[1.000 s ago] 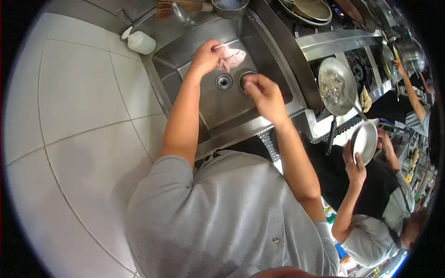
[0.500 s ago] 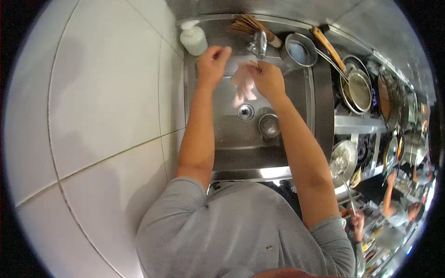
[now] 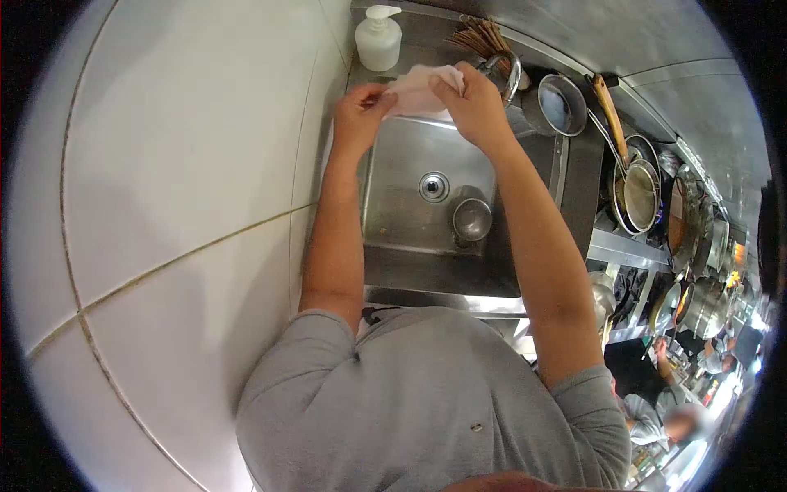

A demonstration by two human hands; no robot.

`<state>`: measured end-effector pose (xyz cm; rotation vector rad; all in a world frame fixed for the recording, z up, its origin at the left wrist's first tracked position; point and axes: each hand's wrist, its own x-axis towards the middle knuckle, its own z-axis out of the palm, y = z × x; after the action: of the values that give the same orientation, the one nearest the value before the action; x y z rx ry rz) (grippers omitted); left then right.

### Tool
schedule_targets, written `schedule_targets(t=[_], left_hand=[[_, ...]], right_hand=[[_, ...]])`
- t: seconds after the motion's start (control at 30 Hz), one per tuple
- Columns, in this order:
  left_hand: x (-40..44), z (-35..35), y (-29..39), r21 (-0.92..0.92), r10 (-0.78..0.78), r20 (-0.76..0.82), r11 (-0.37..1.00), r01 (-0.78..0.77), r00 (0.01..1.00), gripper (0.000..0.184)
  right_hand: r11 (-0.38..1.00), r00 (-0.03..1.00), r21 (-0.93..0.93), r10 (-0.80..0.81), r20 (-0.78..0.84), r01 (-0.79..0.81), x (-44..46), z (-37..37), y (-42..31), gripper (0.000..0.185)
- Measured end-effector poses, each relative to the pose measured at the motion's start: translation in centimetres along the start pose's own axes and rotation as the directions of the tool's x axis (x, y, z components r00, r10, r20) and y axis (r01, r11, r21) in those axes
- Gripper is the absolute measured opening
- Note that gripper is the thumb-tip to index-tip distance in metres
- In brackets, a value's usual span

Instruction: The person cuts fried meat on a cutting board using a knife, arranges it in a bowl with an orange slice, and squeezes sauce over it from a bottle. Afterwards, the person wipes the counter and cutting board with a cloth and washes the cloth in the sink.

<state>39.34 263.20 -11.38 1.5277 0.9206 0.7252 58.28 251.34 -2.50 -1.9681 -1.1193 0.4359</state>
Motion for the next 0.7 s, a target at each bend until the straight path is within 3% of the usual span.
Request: schedule_targets(t=[0.03,0.07,0.1,0.13,0.2,0.23,0.27,0.3,0.33,0.37,0.4,0.43,0.47,0.5,0.53,0.57,0.63,0.67,0.7], left_hand=[[0.1,-0.1,0.1,-0.002,-0.001,0.005,1.000,0.001,1.000,0.027],[0.4,-0.2,0.3,0.250,0.253,-0.081,0.942,-0.226,0.964,0.023],[0.5,-0.2,0.9,0.496,0.504,-0.096,0.772,-0.397,0.858,0.019],[0.5,-0.1,1.5,0.496,0.506,-0.091,0.770,-0.402,0.858,0.019],[0.2,0.5,2.6,0.522,0.288,-0.248,0.844,-0.123,0.925,0.009],[0.3,1.5,2.5,0.524,0.291,-0.244,0.842,-0.127,0.925,0.009],[0.4,2.8,2.3,0.067,0.118,-0.407,0.993,-0.100,0.906,0.009],[0.4,4.2,1.8,-0.408,-0.111,-0.466,0.907,-0.102,0.878,0.010],[-0.1,5.4,0.9,-0.408,-0.105,-0.468,0.907,-0.108,0.878,0.010],[-1.0,6.6,-0.4,-0.147,0.206,-0.473,0.940,-0.307,0.856,0.019],[-1.1,7.1,-0.4,0.112,0.497,-0.398,0.861,-0.497,0.771,0.030],[0.6,7.3,-0.2,0.114,0.505,-0.406,0.855,-0.506,0.762,0.030],[2.7,7.4,0.7,0.617,0.278,0.018,0.753,-0.229,0.960,0.034],[4.0,7.3,1.4,0.950,-0.211,0.203,0.281,-0.139,0.956,0.038],[2.7,7.2,0.9,0.921,-0.129,0.298,0.299,-0.249,0.946,0.035],[2.7,6.8,0.5,0.923,-0.124,0.290,0.298,-0.243,0.949,0.035],[2.9,6.3,0.0,0.859,0.026,0.305,0.424,-0.287,0.952,0.026],[3.0,5.9,-0.3,0.820,0.100,0.304,0.478,-0.314,0.947,0.022],[3.1,5.7,-0.4,0.777,0.173,0.302,0.525,-0.347,0.938,0.018]], right_hand=[[1.000,0.999,0.000,-0.008,0.046,0.008,-0.2,-0.1,0.2,0.044],[1.000,0.999,-0.001,-0.004,0.041,0.004,-0.3,-0.1,0.4,0.044],[0.995,0.996,0.063,-0.081,0.042,0.079,-0.5,-0.1,0.2,0.043],[0.980,0.987,0.127,-0.159,0.037,0.153,-0.6,-0.1,0.0,0.042],[0.985,0.989,0.095,-0.143,0.021,0.140,-0.7,-0.2,-0.8,0.038],[0.990,0.992,0.063,-0.129,0.011,0.128,-0.8,-0.3,-1.6,0.035],[0.990,0.992,0.064,-0.129,0.006,0.128,-0.9,-0.2,-2.4,0.035],[0.974,0.978,0.088,-0.211,-0.004,0.210,-1.1,0.0,-3.6,0.034],[0.949,0.955,0.110,-0.295,-0.015,0.295,-1.4,0.4,-4.7,0.034],[0.947,0.953,0.110,-0.301,-0.019,0.301,-2.3,1.1,-5.3,0.034],[0.921,0.918,0.056,-0.389,0.084,0.385,-3.3,1.9,-5.9,0.030],[0.880,0.863,0.009,-0.467,0.190,0.474,-3.8,2.3,-6.1,0.033],[0.875,0.858,0.008,-0.476,0.190,0.484,-3.8,2.0,-6.5,0.033],[0.883,0.756,0.041,-0.424,0.498,0.468,-3.7,1.7,-6.8,0.036],[0.892,0.567,0.064,-0.337,0.752,0.447,-3.2,1.4,-6.9,0.039],[0.888,0.562,0.065,-0.343,0.753,0.455,-2.4,1.9,-6.0,0.039],[0.872,0.704,0.021,-0.409,0.580,0.489,0.9,3.2,-3.3,0.035],[0.871,0.752,-0.012,-0.417,0.511,0.491,3.7,2.7,-5.5,0.025],[0.820,0.793,-0.140,-0.470,0.387,0.555,6.4,3.1,-5.5,0.025]])
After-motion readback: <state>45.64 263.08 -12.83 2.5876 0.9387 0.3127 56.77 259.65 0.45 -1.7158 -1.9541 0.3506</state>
